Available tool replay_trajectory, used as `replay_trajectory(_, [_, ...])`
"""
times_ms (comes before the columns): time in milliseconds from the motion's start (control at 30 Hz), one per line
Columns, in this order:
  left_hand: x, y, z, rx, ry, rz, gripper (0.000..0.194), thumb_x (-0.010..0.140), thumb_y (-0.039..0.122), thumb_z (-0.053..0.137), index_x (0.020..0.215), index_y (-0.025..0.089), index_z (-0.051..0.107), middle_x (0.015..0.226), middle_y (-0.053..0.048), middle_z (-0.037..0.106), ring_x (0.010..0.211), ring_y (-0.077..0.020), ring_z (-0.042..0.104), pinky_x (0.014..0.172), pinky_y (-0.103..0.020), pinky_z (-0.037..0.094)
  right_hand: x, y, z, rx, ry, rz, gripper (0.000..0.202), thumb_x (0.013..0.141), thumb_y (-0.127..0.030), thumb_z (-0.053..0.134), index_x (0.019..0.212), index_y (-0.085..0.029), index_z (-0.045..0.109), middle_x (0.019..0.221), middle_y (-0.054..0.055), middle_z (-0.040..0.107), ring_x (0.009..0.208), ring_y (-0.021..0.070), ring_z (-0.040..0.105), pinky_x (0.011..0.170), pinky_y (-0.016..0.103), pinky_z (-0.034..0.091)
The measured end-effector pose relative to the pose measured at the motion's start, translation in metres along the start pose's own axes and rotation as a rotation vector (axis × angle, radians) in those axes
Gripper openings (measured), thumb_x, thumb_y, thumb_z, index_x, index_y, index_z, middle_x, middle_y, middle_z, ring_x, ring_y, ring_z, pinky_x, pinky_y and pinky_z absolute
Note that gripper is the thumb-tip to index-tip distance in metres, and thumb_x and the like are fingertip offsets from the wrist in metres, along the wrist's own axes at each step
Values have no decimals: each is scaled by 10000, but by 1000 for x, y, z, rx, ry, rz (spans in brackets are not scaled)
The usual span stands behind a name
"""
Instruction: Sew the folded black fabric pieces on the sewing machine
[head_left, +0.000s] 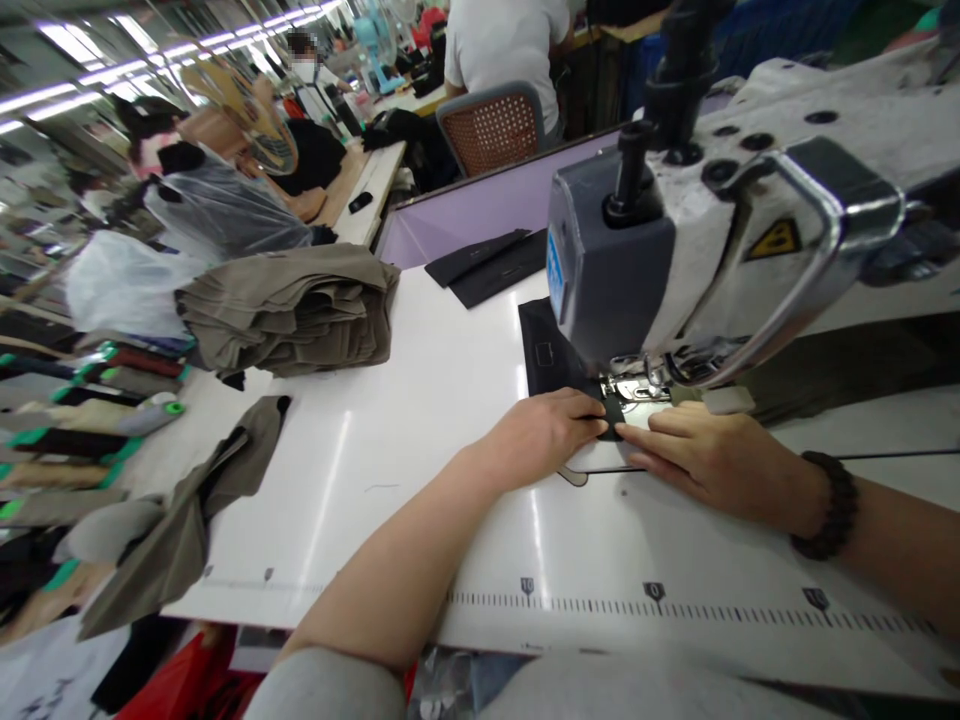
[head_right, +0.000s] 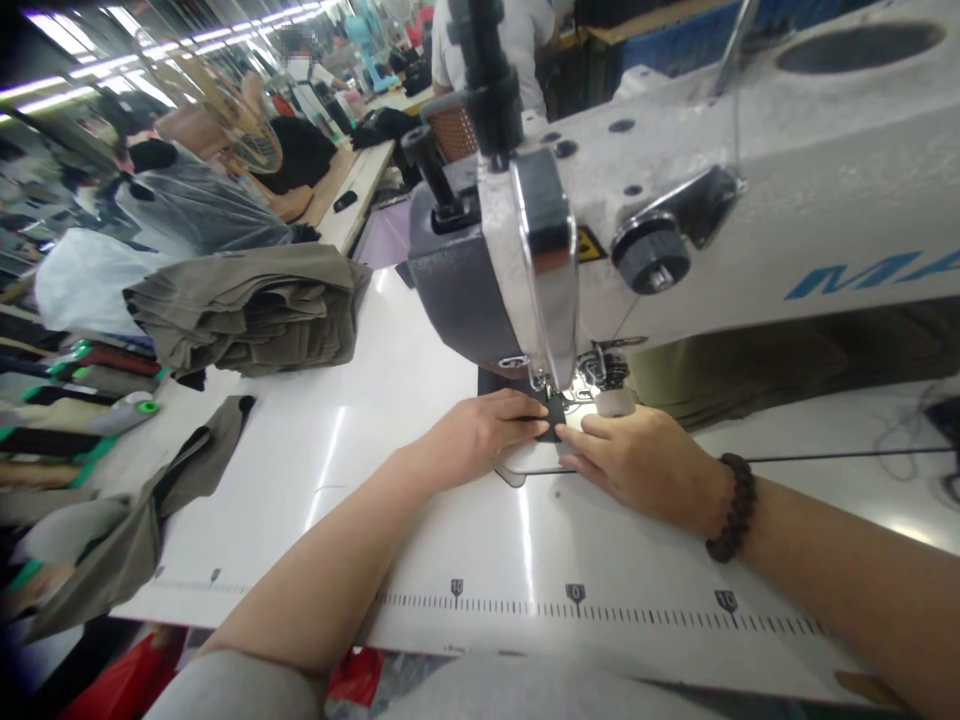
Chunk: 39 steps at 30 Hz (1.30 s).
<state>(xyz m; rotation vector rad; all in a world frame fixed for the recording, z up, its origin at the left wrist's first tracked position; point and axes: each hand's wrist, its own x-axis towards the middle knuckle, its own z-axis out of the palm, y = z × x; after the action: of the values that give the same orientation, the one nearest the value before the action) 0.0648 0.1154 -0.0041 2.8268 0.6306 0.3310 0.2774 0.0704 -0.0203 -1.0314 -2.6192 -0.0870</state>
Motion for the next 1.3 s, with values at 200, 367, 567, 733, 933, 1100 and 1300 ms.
replay_trajectory(200, [6,-7,-2,17,-21,-57,221,892,197,461,955,95,646,1031,-81,628,972,-181,572,851,-288,492,2,3,8,24,-3,80,339,906,-353,381,1020,-143,622,737,46,625,674,155,563,586,274,379])
replay_trajectory(367, [10,-11,0,5,-21,-107,229,897,198,452,996,85,626,1078,-93,614,1026,-184,554,896,-293,468,3,6,12,74,-35,125,317,902,-330,394,1046,-137,601,748,48,619,703,157,565,670,289,399])
replay_trajectory(567, [11,-15,4,44,-14,-141,219,896,219,459,1010,105,607,1078,-86,606,1032,-194,548,903,-314,459,4,4,12,73,-33,146,323,905,-343,383,1045,-142,593,749,48,608,723,162,568,675,288,403])
replay_trajectory(733, [12,-17,4,40,-3,-136,195,891,205,463,989,111,603,1031,-77,611,999,-197,555,871,-310,468,4,4,13,71,-31,143,328,911,-340,369,1049,-145,593,754,52,613,716,153,560,674,283,397])
replay_trajectory(933, [13,-18,5,54,-5,-161,210,903,231,442,958,119,612,950,-61,616,932,-184,570,827,-291,475,4,4,12,64,-42,149,328,909,-348,367,1055,-160,592,749,57,621,728,158,563,661,279,396])
replay_trajectory(1100, [13,-15,3,104,-22,-186,226,906,252,438,996,132,607,952,-61,608,932,-192,557,809,-304,480,6,4,10,65,-54,147,331,912,-341,360,1051,-154,595,752,60,618,726,156,565,661,277,400])
replay_trajectory(1300, [7,12,-11,218,-150,-244,270,874,325,495,973,103,611,963,-94,572,889,-221,544,744,-329,483,3,4,10,30,-10,120,322,892,-343,406,1061,-148,600,761,56,628,714,169,575,630,284,418])
